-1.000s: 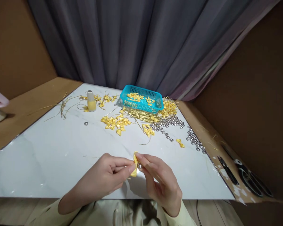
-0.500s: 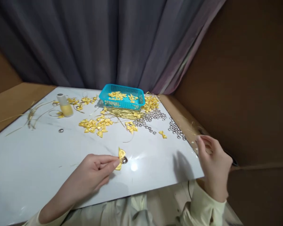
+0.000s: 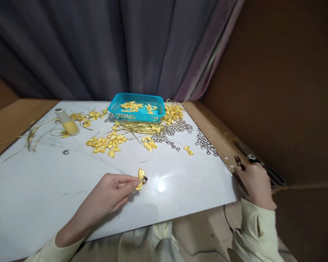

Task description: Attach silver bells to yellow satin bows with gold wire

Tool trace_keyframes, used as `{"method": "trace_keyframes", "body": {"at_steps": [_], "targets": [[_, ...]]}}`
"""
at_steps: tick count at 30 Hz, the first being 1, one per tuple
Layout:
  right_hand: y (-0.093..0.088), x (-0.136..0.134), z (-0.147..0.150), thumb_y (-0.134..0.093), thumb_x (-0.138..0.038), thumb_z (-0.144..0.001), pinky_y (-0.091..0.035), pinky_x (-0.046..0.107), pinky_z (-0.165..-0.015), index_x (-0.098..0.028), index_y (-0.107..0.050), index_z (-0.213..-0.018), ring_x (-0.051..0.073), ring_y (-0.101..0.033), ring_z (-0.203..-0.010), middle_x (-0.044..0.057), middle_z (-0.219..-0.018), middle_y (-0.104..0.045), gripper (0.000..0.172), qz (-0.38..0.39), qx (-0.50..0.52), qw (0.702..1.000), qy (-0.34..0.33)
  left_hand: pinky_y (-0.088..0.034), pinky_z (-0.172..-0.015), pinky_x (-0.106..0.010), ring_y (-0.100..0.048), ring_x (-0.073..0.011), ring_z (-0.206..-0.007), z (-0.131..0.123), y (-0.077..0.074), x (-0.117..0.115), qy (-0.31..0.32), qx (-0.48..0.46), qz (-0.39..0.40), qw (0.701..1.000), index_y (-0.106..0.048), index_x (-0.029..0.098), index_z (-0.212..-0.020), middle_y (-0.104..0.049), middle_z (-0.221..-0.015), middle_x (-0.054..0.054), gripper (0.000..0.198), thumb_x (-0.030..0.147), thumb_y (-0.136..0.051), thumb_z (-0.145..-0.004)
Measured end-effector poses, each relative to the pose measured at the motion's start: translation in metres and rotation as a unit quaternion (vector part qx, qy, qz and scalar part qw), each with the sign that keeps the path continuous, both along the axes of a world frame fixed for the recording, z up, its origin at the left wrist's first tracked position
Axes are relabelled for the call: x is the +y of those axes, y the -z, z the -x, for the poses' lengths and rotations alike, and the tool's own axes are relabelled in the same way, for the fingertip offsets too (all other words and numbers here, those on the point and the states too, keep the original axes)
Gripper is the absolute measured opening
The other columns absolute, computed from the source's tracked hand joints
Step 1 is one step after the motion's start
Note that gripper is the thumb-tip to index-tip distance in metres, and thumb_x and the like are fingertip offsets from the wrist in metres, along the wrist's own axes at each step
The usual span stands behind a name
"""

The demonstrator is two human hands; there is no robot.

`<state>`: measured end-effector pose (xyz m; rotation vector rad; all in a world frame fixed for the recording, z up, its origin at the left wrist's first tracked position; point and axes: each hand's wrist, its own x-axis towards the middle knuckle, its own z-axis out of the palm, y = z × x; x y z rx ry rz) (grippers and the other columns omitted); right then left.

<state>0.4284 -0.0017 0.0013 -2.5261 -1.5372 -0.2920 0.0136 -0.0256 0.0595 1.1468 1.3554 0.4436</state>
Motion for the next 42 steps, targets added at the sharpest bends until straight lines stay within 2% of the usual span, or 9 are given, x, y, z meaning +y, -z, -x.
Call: {"method": "trace_keyframes", "body": {"at_steps": [6,8,10,14,16,20,24,29,42], "targets": [[-0.031,-0.003,0.012,-0.036,-0.027,-0.085,-0.030,0.033,-0.049,-0.006,-0.069,-0.086,0.023,-0.049,-0.051,0.014,-0.060,-0.054,0.039,-0.006,-0.008,0.998,0.059,-0.013,-0.039,-0.019,-0.020,-0.0044,-0.040,0.000,-0.004,0.000,0.005,-0.045,0.033,0.998,-0.068,0.009,-0.091,-0.030,-0.046,0.009,0.046,0.051,-0.062,-0.071],[-0.043,-0.018,0.034,-0.033,-0.029,-0.087,-0.036,0.035,-0.052,-0.005,-0.066,-0.100,0.026,-0.054,-0.058,0.014,-0.063,-0.057,0.042,-0.053,0.006,0.996,0.071,-0.014,-0.038,-0.019,-0.019,-0.0041,-0.039,-0.001,-0.007,0.000,-0.001,-0.061,0.041,0.997,-0.069,0.009,-0.089,-0.029,-0.044,0.010,0.046,0.051,-0.064,-0.069],[-0.054,-0.040,0.067,-0.042,-0.034,-0.086,-0.044,0.035,-0.055,-0.011,-0.065,-0.101,0.027,-0.060,-0.064,0.012,-0.069,-0.062,0.036,-0.164,0.139,0.975,0.048,-0.015,-0.038,-0.019,-0.019,-0.0043,-0.038,-0.002,-0.009,0.000,-0.005,-0.067,0.044,0.997,-0.069,0.010,-0.088,-0.029,-0.041,0.010,0.046,0.050,-0.067,-0.067],[-0.063,-0.081,0.149,-0.054,-0.037,-0.085,-0.055,0.027,-0.055,-0.023,-0.063,-0.111,0.021,-0.067,-0.064,0.005,-0.086,-0.072,0.031,-0.140,0.343,0.909,-0.192,-0.015,-0.037,-0.020,-0.018,-0.0049,-0.037,-0.002,-0.008,-0.001,-0.011,-0.065,0.044,0.997,-0.070,0.010,-0.089,-0.028,-0.039,0.010,0.046,0.049,-0.068,-0.067],[-0.062,-0.088,0.185,-0.053,-0.027,-0.087,-0.058,0.024,-0.068,-0.025,-0.061,-0.116,0.019,-0.069,-0.084,0.004,-0.104,-0.070,0.030,-0.094,0.375,0.863,-0.326,-0.014,-0.037,-0.019,-0.019,-0.0050,-0.038,-0.001,-0.005,-0.001,-0.009,-0.071,0.042,0.997,-0.070,0.010,-0.090,-0.028,-0.039,0.010,0.045,0.049,-0.067,-0.068],[-0.052,-0.081,0.226,-0.048,-0.013,-0.089,-0.055,0.019,-0.077,-0.021,-0.055,-0.124,0.014,-0.066,-0.090,0.006,-0.103,-0.068,0.036,-0.080,0.416,0.793,-0.438,-0.013,-0.038,-0.019,-0.019,-0.0051,-0.040,0.000,-0.002,-0.001,-0.005,-0.073,0.032,0.997,-0.069,0.010,-0.092,-0.030,-0.041,0.009,0.041,0.046,-0.063,-0.072],[-0.044,-0.073,0.233,-0.054,-0.013,-0.087,-0.054,0.018,-0.068,-0.019,-0.052,-0.128,0.011,-0.062,-0.073,0.003,-0.083,-0.062,0.041,-0.107,0.401,0.801,-0.432,-0.012,-0.038,-0.019,-0.017,-0.0046,-0.040,-0.001,-0.003,0.000,-0.017,-0.074,0.021,0.997,-0.069,0.009,-0.094,-0.030,-0.042,0.010,0.040,0.043,-0.062,-0.073],[-0.044,-0.074,0.232,-0.052,-0.010,-0.087,-0.051,0.015,-0.058,-0.018,-0.053,-0.127,0.007,-0.055,-0.058,0.002,-0.077,-0.057,0.040,-0.116,0.375,0.812,-0.433,-0.012,-0.038,-0.019,-0.019,-0.0047,-0.039,0.000,-0.002,0.000,-0.015,-0.075,0.024,0.997,-0.069,0.010,-0.094,-0.032,-0.042,0.009,0.041,0.044,-0.063,-0.073],[-0.047,-0.076,0.235,-0.052,-0.012,-0.088,-0.054,0.017,-0.061,-0.016,-0.057,-0.124,0.009,-0.058,-0.061,0.003,-0.076,-0.060,0.037,-0.133,0.367,0.821,-0.416,-0.013,-0.038,-0.020,-0.016,-0.0050,-0.039,0.000,-0.002,-0.001,-0.030,-0.082,0.027,0.996,-0.070,0.010,-0.093,-0.025,-0.039,0.011,0.041,0.045,-0.064,-0.071]]}}
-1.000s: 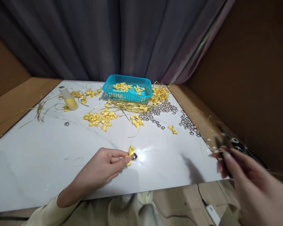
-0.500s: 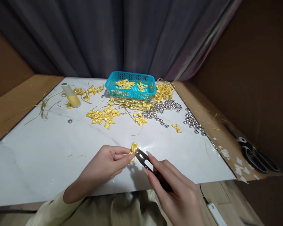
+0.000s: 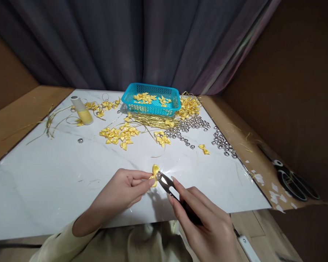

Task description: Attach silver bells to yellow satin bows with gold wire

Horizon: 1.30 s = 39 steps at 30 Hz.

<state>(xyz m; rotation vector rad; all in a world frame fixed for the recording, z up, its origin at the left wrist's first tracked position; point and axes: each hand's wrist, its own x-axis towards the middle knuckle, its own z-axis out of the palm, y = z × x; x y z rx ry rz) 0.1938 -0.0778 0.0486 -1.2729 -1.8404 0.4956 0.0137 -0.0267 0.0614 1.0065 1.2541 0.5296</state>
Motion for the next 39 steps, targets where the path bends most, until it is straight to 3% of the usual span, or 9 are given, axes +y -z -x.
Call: {"method": "trace_keyframes", "body": {"at_steps": [19,27,33,39], "targets": [[-0.002,0.000,0.004,-0.049,-0.014,-0.090,-0.053,0.016,-0.058,-0.013,-0.055,-0.126,0.009,-0.061,-0.064,0.005,-0.081,-0.062,0.037,-0.003,-0.047,0.999,-0.002,-0.012,-0.038,-0.021,-0.017,-0.0049,-0.038,-0.004,-0.003,-0.001,-0.014,-0.003,-0.012,1.000,-0.070,0.011,-0.086,-0.023,-0.041,0.011,0.043,0.050,-0.064,-0.069],[0.010,-0.001,0.009,-0.047,-0.012,-0.091,-0.052,0.017,-0.059,-0.015,-0.046,-0.134,0.010,-0.061,-0.070,0.005,-0.085,-0.062,0.044,-0.026,-0.049,0.998,0.003,-0.008,-0.038,-0.021,-0.014,-0.0047,-0.038,0.008,-0.004,0.000,0.031,-0.003,-0.043,0.999,-0.046,0.017,-0.058,-0.020,-0.038,0.010,0.040,0.047,-0.053,-0.084],[0.007,0.003,0.003,-0.050,-0.013,-0.090,-0.051,0.020,-0.057,-0.015,-0.048,-0.132,0.010,-0.059,-0.065,0.004,-0.083,-0.062,0.042,-0.057,-0.083,0.995,-0.018,-0.008,-0.038,-0.020,-0.015,-0.0050,-0.038,0.007,-0.003,0.001,0.049,-0.014,-0.051,0.997,-0.054,0.015,-0.067,-0.020,-0.042,0.010,0.036,0.046,-0.051,-0.085],[0.009,0.007,-0.004,-0.048,-0.015,-0.092,-0.047,0.024,-0.054,-0.014,-0.044,-0.134,0.011,-0.057,-0.058,0.003,-0.081,-0.064,0.042,-0.119,-0.201,0.972,-0.013,-0.012,-0.038,-0.021,-0.018,-0.0061,-0.040,0.004,-0.001,-0.002,0.048,0.017,-0.084,0.995,-0.058,0.014,-0.072,-0.020,-0.044,0.010,0.033,0.043,-0.047,-0.085]]}}
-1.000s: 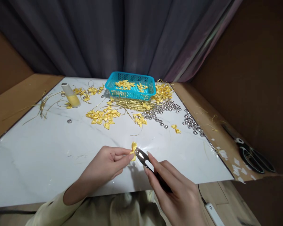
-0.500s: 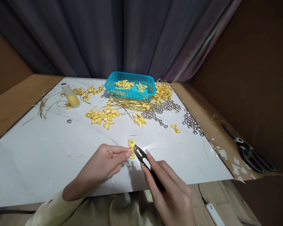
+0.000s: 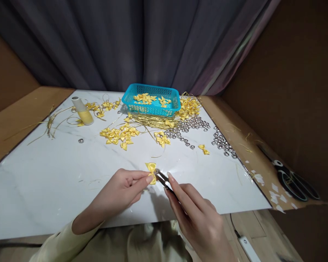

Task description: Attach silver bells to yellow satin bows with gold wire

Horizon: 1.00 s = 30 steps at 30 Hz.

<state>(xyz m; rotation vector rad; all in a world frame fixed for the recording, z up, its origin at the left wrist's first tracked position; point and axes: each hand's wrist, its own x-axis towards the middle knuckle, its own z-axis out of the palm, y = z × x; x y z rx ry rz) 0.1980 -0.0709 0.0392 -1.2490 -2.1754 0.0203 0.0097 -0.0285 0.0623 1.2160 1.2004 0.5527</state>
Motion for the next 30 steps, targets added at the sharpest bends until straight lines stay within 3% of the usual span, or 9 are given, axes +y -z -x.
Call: {"method": "trace_keyframes", "body": {"at_steps": [6,13,17,20,25,30], "targets": [[-0.004,0.004,-0.005,-0.046,-0.014,-0.093,-0.041,0.024,-0.050,-0.011,-0.044,-0.133,0.010,-0.054,-0.055,0.002,-0.077,-0.062,0.040,-0.024,-0.051,0.998,-0.021,-0.020,-0.040,-0.021,-0.025,-0.0077,-0.044,0.001,0.008,-0.002,0.030,0.074,-0.146,0.986,-0.052,0.015,-0.064,-0.024,-0.048,0.007,0.034,0.037,-0.041,-0.087],[0.011,0.008,0.009,-0.048,-0.013,-0.092,-0.045,0.018,-0.053,-0.014,-0.047,-0.130,0.007,-0.050,-0.056,0.001,-0.077,-0.055,0.038,0.050,0.151,0.987,-0.017,-0.023,-0.042,-0.020,-0.026,-0.0075,-0.044,0.003,0.012,0.000,0.034,0.095,-0.179,0.979,-0.038,0.018,-0.058,-0.024,-0.048,0.007,0.036,0.034,-0.038,-0.090],[0.013,0.011,-0.003,-0.047,-0.010,-0.091,-0.043,0.023,-0.053,-0.012,-0.038,-0.138,0.011,-0.052,-0.061,0.003,-0.081,-0.059,0.047,0.005,0.003,0.999,-0.043,-0.024,-0.044,-0.020,-0.026,-0.0069,-0.045,0.003,0.015,-0.001,0.064,0.156,-0.274,0.947,-0.039,0.017,-0.059,-0.024,-0.050,0.007,0.033,0.028,-0.036,-0.090],[0.010,0.017,-0.012,-0.042,-0.002,-0.088,-0.039,0.027,-0.049,-0.004,-0.030,-0.141,0.014,-0.053,-0.063,0.006,-0.083,-0.060,0.055,-0.023,-0.098,0.991,-0.093,-0.024,-0.045,-0.019,-0.028,-0.0062,-0.043,0.004,0.016,-0.001,0.086,0.192,-0.333,0.919,-0.042,0.016,-0.061,-0.027,-0.050,0.008,0.031,0.022,-0.035,-0.090],[0.007,0.024,-0.013,-0.035,0.004,-0.085,-0.034,0.028,-0.044,0.002,-0.023,-0.142,0.016,-0.051,-0.061,0.008,-0.077,-0.057,0.058,-0.034,-0.127,0.982,-0.132,-0.026,-0.046,-0.018,-0.031,-0.0057,-0.043,0.006,0.016,0.000,0.086,0.204,-0.366,0.904,-0.045,0.016,-0.064,-0.031,-0.051,0.008,0.028,0.019,-0.035,-0.090],[0.018,0.025,-0.015,-0.039,0.002,-0.086,-0.032,0.028,-0.043,0.002,-0.022,-0.143,0.015,-0.047,-0.056,0.006,-0.074,-0.057,0.060,-0.070,-0.122,0.982,-0.130,-0.025,-0.044,-0.017,-0.028,-0.0058,-0.044,0.007,0.014,0.002,0.078,0.184,-0.339,0.919,-0.047,0.016,-0.063,-0.026,-0.051,0.008,0.030,0.022,-0.037,-0.090]]}}
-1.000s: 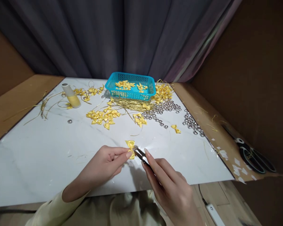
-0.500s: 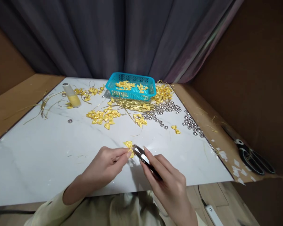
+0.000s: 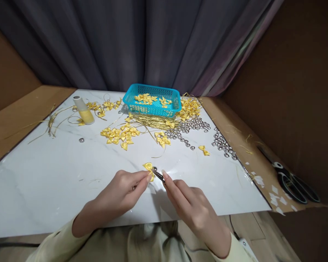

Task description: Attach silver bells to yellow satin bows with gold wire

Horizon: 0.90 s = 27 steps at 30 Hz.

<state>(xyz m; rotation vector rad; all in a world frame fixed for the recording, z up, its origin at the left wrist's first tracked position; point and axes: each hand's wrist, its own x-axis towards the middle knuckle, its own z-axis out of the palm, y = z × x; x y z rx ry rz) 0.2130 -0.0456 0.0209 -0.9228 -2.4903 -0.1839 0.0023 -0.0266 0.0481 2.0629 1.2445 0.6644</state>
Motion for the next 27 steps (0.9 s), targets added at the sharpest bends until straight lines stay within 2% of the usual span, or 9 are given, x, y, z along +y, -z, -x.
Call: {"method": "trace_keyframes", "body": {"at_steps": [6,11,13,15,18,19,21,24,27], "targets": [[0.017,-0.001,0.000,-0.045,-0.006,-0.090,-0.039,0.026,-0.051,-0.005,-0.023,-0.145,0.013,-0.050,-0.061,0.005,-0.075,-0.059,0.060,-0.002,0.072,0.997,0.013,-0.025,-0.043,-0.017,-0.029,-0.0054,-0.043,-0.001,-0.004,0.000,-0.002,-0.010,0.000,1.000,-0.045,0.016,-0.063,-0.028,-0.051,0.008,0.029,0.021,-0.038,-0.091],[0.016,-0.002,0.015,-0.052,-0.007,-0.089,-0.041,0.023,-0.053,-0.013,-0.032,-0.143,0.012,-0.053,-0.061,0.003,-0.074,-0.060,0.058,0.050,0.174,0.983,0.038,-0.026,-0.044,-0.017,-0.029,-0.0054,-0.043,0.002,-0.003,0.000,0.003,-0.003,-0.037,0.999,-0.046,0.016,-0.066,-0.029,-0.051,0.008,0.026,0.018,-0.037,-0.090],[0.009,-0.003,0.022,-0.054,-0.009,-0.088,-0.044,0.021,-0.054,-0.015,-0.046,-0.135,0.010,-0.053,-0.061,0.002,-0.074,-0.060,0.048,0.108,0.259,0.959,0.048,-0.026,-0.044,-0.017,-0.028,-0.0054,-0.043,0.002,-0.004,0.000,0.001,-0.011,-0.037,0.999,-0.047,0.016,-0.066,-0.028,-0.050,0.009,0.026,0.018,-0.037,-0.090],[0.003,-0.003,0.029,-0.059,-0.014,-0.085,-0.045,0.019,-0.052,-0.015,-0.060,-0.119,0.009,-0.052,-0.056,0.000,-0.069,-0.060,0.034,0.192,0.340,0.918,0.072,-0.025,-0.043,-0.017,-0.028,-0.0054,-0.043,0.002,-0.005,-0.001,-0.001,-0.027,-0.015,1.000,-0.046,0.016,-0.066,-0.028,-0.050,0.009,0.027,0.020,-0.037,-0.090],[-0.002,-0.004,0.038,-0.065,-0.021,-0.082,-0.044,0.018,-0.044,-0.014,-0.068,-0.103,0.008,-0.047,-0.048,-0.002,-0.062,-0.058,0.022,0.260,0.396,0.873,0.119,-0.025,-0.042,-0.017,-0.027,-0.0055,-0.042,0.001,-0.006,-0.001,-0.009,-0.054,0.027,0.998,-0.043,0.017,-0.063,-0.027,-0.049,0.009,0.029,0.022,-0.036,-0.091],[-0.001,-0.004,0.039,-0.064,-0.021,-0.082,-0.044,0.018,-0.044,-0.014,-0.068,-0.103,0.008,-0.047,-0.048,-0.002,-0.062,-0.058,0.023,0.253,0.400,0.872,0.124,-0.025,-0.042,-0.017,-0.028,-0.0056,-0.042,0.001,-0.006,-0.001,-0.013,-0.056,0.036,0.998,-0.042,0.017,-0.062,-0.027,-0.049,0.009,0.030,0.023,-0.036,-0.091],[0.004,-0.005,0.039,-0.061,-0.015,-0.084,-0.047,0.019,-0.051,-0.015,-0.062,-0.115,0.009,-0.051,-0.054,0.000,-0.067,-0.060,0.031,0.189,0.381,0.899,0.108,-0.025,-0.043,-0.017,-0.028,-0.0059,-0.043,0.000,-0.006,-0.001,-0.024,-0.047,0.039,0.998,-0.040,0.017,-0.061,-0.027,-0.049,0.008,0.031,0.024,-0.036,-0.091],[0.013,-0.005,0.033,-0.054,-0.007,-0.087,-0.047,0.023,-0.059,-0.016,-0.039,-0.140,0.013,-0.057,-0.066,0.005,-0.081,-0.064,0.056,0.058,0.275,0.957,0.068,-0.026,-0.044,-0.018,-0.029,-0.0064,-0.043,0.000,-0.006,-0.001,-0.036,-0.013,0.026,0.999,-0.041,0.018,-0.062,-0.027,-0.050,0.008,0.030,0.025,-0.035,-0.091],[0.019,-0.002,0.027,-0.046,-0.008,-0.090,-0.044,0.023,-0.055,-0.013,-0.025,-0.146,0.013,-0.055,-0.063,0.007,-0.081,-0.063,0.060,0.011,0.171,0.983,0.063,-0.028,-0.045,-0.018,-0.032,-0.0064,-0.042,0.000,-0.004,-0.001,-0.032,0.008,-0.004,0.999,-0.044,0.017,-0.065,-0.031,-0.050,0.008,0.028,0.022,-0.034,-0.091]]}}
